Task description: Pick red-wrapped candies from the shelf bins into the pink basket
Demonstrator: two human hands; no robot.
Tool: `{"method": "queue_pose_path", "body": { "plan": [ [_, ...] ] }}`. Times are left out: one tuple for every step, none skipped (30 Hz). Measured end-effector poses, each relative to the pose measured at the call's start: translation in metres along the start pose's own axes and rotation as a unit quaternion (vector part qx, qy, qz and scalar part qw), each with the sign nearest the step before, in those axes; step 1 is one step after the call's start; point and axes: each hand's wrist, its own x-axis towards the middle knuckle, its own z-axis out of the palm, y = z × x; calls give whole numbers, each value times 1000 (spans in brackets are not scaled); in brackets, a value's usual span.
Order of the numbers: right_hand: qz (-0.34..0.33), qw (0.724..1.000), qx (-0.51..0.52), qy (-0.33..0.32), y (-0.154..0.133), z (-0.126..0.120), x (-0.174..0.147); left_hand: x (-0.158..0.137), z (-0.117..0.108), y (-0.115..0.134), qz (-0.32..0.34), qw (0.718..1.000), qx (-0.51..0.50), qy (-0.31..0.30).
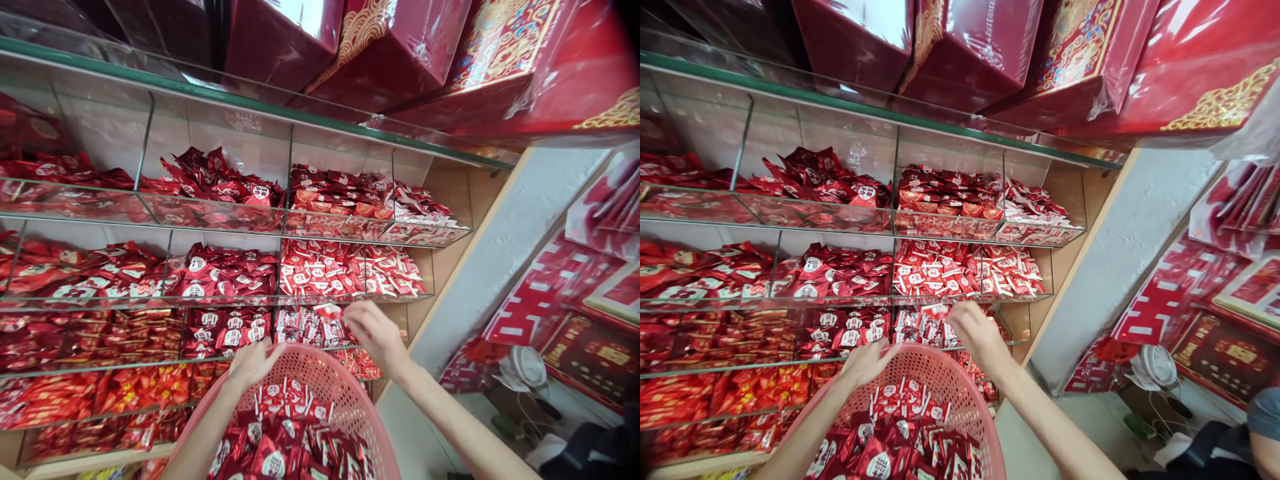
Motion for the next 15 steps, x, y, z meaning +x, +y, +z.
{"method": "queue_pose_path", "body": {
  "plan": [
    [-28, 998, -26, -43, -1, 6, -11, 1, 1, 0, 0, 1000, 2, 2],
    [-44, 994, -47, -87, 0, 12, -21, 1, 1, 0, -1, 1000, 4, 3],
    [-49, 989, -64, -127, 1, 17, -30, 1, 1, 0, -3, 1000, 6, 2],
    [-45, 983, -76, -160, 3, 21, -38, 1, 1, 1, -6, 1000, 9, 0],
    [-36, 979, -82, -185, 5, 25, -44, 1, 1, 1, -8, 1000, 10, -4],
    [-25, 975, -85, -204, 7, 28, -49, 1, 0, 2, -9, 1000, 12, -7],
    [-14, 972, -86, -219, 8, 32, -54, 1, 0, 3, -10, 1000, 13, -7],
    [-6, 968, -85, -235, 10, 36, -57, 0, -1, 3, -9, 1000, 12, -9],
    [-1, 964, -85, -251, 11, 40, -61, 0, -1, 3, -7, 1000, 14, -9],
    [4, 960, -85, -268, 12, 45, -64, -1, -2, 4, -7, 1000, 17, -10],
    [11, 955, -88, -284, 13, 50, -67, -1, -2, 4, -5, 1000, 19, -10],
    [21, 950, -92, -297, 13, 56, -71, -1, -2, 4, -4, 1000, 20, -8],
    [35, 946, -99, -306, 13, 61, -74, -1, -2, 5, -4, 1000, 20, -8],
    [51, 942, -107, -313, 13, 67, -77, -1, -2, 5, -6, 1000, 20, -8],
    [69, 938, -117, -319, 12, 72, -79, -2, -3, 5, -7, 1000, 19, -8]
  ]
}}
